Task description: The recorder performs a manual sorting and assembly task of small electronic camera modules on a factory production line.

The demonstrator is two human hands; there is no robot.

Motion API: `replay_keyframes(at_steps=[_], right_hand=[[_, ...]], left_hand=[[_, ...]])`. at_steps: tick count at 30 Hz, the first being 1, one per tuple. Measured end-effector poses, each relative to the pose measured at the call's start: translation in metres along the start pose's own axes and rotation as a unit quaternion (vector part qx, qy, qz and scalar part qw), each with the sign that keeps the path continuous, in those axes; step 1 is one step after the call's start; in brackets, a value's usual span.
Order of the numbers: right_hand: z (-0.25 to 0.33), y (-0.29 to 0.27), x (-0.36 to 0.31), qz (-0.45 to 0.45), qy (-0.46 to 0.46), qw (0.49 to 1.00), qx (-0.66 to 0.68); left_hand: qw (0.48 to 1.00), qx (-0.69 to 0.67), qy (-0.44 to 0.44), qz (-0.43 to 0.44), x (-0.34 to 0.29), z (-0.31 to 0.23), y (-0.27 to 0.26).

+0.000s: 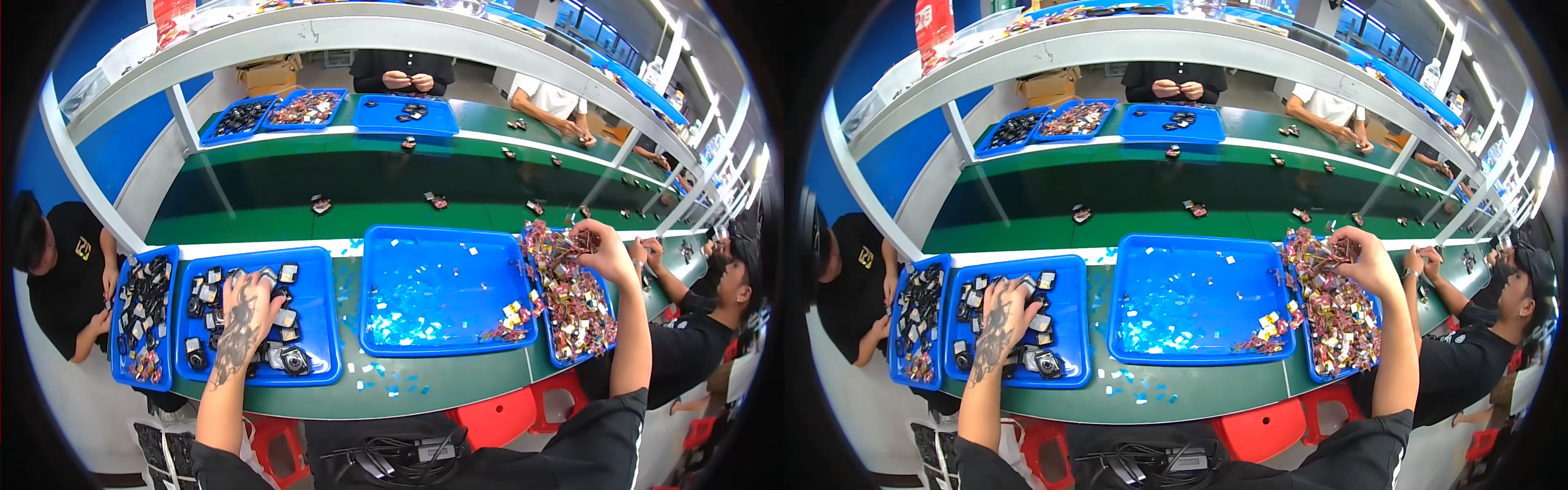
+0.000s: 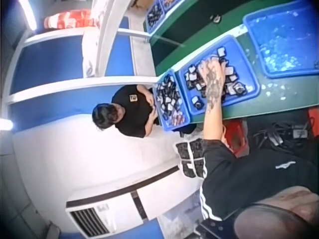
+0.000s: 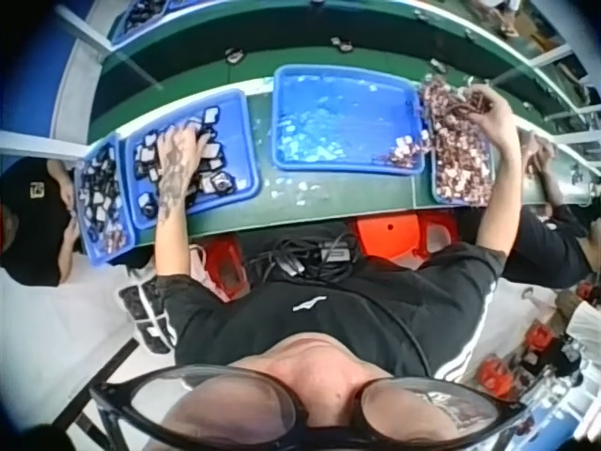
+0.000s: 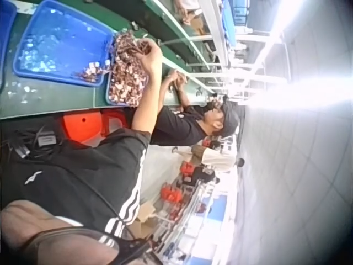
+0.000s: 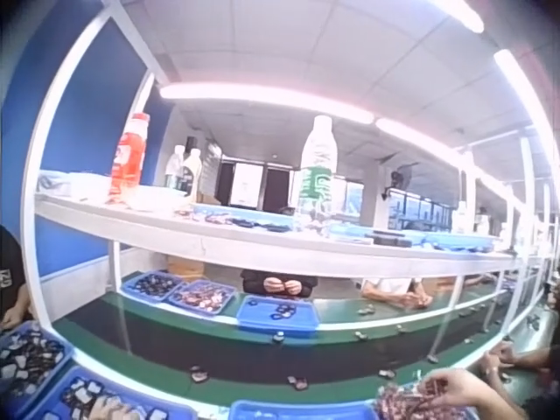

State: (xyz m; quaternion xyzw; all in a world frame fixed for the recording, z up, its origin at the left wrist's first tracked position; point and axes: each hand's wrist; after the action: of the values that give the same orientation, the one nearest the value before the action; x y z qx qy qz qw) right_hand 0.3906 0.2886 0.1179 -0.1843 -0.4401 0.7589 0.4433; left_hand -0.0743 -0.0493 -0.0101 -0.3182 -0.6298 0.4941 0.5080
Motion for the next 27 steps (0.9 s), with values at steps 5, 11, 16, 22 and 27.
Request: replay_keyframes(at_steps=[5, 11, 16, 22, 27], right_hand=[[0.039, 0.063, 0.003, 0.166, -0.025, 0.971, 0.172], [0.054, 0.125, -0.015, 0.233, -0.009, 0.972, 0.026], [0.050, 0.126, -0.019, 0.123, -0.104, 0.986, -0.032], [0.060, 0.133, -0.033, -0.088, -0.073, 0.978, -0.176], [0.082, 0.142, -0.031, 0.002, -0.223, 0.972, -0.078]], left_hand=[[0.983, -0.085, -0.070, 0.146, 0.020, -0.001, -0.017], [0.996, -0.057, -0.067, -0.030, 0.015, 0.012, 0.002], [0.922, -0.370, -0.112, -0.007, 0.035, -0.021, -0.027], [0.488, -0.857, -0.144, 0.076, 0.033, -0.108, -0.034], [0.439, -0.875, -0.183, 0.090, 0.030, -0.121, -0.010]])
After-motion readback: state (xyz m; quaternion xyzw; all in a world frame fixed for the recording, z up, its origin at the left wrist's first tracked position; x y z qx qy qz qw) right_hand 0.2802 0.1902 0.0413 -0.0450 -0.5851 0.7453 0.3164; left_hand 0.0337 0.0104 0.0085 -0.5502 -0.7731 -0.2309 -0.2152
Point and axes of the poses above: each hand's wrist, its own x-axis towards the middle knuckle, its own y-axis out of the palm, z = x × y, and after that the axes turned 6 degrees about y, right-handed
